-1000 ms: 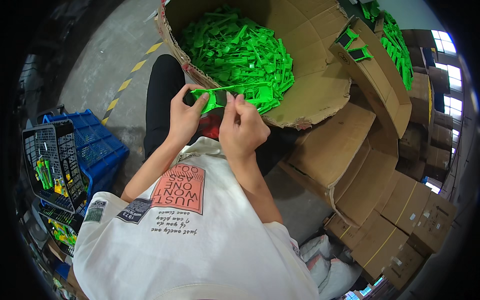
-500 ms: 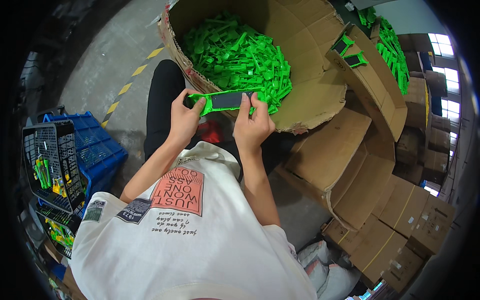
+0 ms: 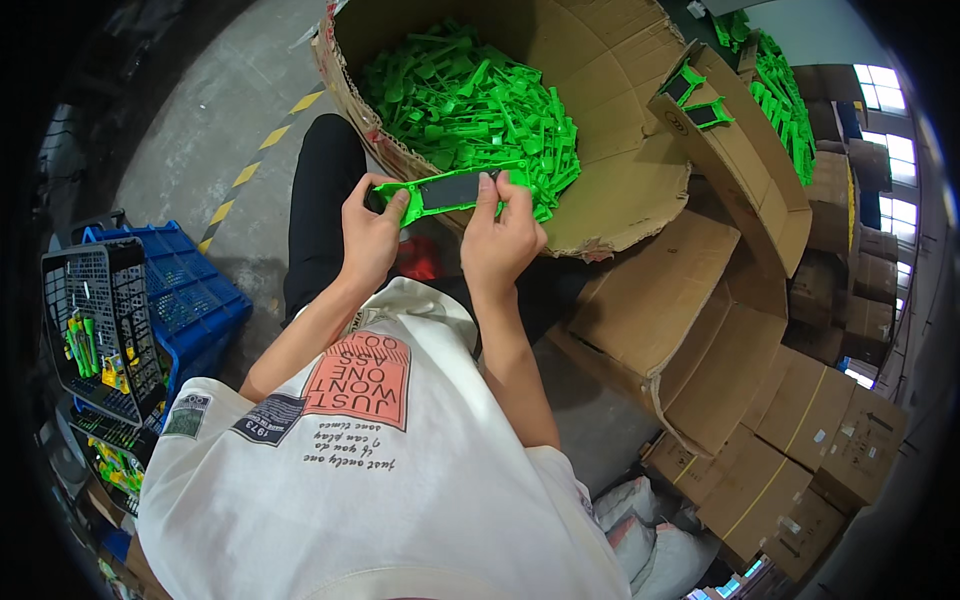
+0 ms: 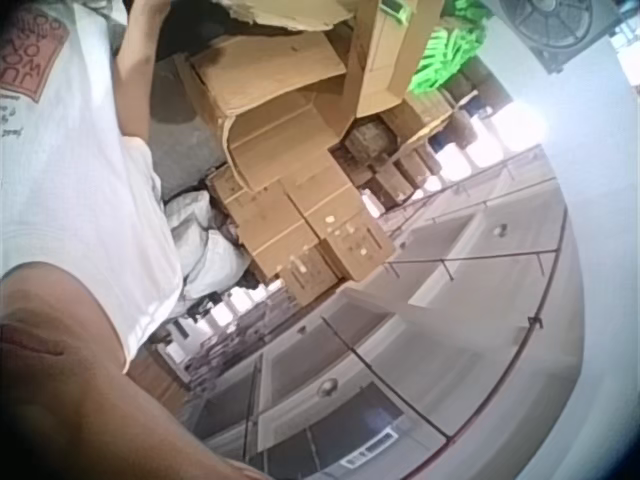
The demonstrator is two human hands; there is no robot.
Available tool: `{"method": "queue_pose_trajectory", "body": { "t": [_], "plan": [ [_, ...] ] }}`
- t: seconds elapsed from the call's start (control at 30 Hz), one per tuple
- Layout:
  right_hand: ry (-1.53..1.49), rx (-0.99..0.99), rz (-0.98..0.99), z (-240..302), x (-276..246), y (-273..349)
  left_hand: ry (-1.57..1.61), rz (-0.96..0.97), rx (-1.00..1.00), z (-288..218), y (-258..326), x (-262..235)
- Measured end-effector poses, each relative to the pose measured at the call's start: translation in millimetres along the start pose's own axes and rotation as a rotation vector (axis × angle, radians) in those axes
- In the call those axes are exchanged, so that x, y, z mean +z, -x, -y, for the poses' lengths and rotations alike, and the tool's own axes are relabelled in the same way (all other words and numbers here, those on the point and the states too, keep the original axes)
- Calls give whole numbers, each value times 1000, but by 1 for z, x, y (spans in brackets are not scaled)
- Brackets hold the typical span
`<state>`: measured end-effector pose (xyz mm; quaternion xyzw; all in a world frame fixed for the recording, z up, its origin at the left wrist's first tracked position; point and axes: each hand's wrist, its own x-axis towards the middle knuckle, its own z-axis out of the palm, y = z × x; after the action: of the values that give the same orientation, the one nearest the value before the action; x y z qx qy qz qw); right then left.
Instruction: Assembling and inspecting green plastic housings and electronic components on a factory assembly line.
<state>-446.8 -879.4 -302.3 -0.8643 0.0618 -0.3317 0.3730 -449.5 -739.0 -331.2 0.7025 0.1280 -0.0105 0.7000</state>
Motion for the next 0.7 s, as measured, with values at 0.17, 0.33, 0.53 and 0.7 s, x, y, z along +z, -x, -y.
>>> {"method": "queue_pose_trajectory", "body": {
  "t": [0.17, 0.33, 0.53, 0.7],
  "plan": [
    [-21, -17, -16, -10, 5, 4, 10, 1, -3, 4, -1, 0],
    [37, -94, -21, -6, 1, 8, -40, -42, -68, -10, -6, 4],
    [207, -71, 100, 24, -38, -24, -135, -77, 50, -4, -16, -1],
    [207, 132, 470, -8, -45, -57, -95, -31, -5, -5, -14, -1]
  ]
}}
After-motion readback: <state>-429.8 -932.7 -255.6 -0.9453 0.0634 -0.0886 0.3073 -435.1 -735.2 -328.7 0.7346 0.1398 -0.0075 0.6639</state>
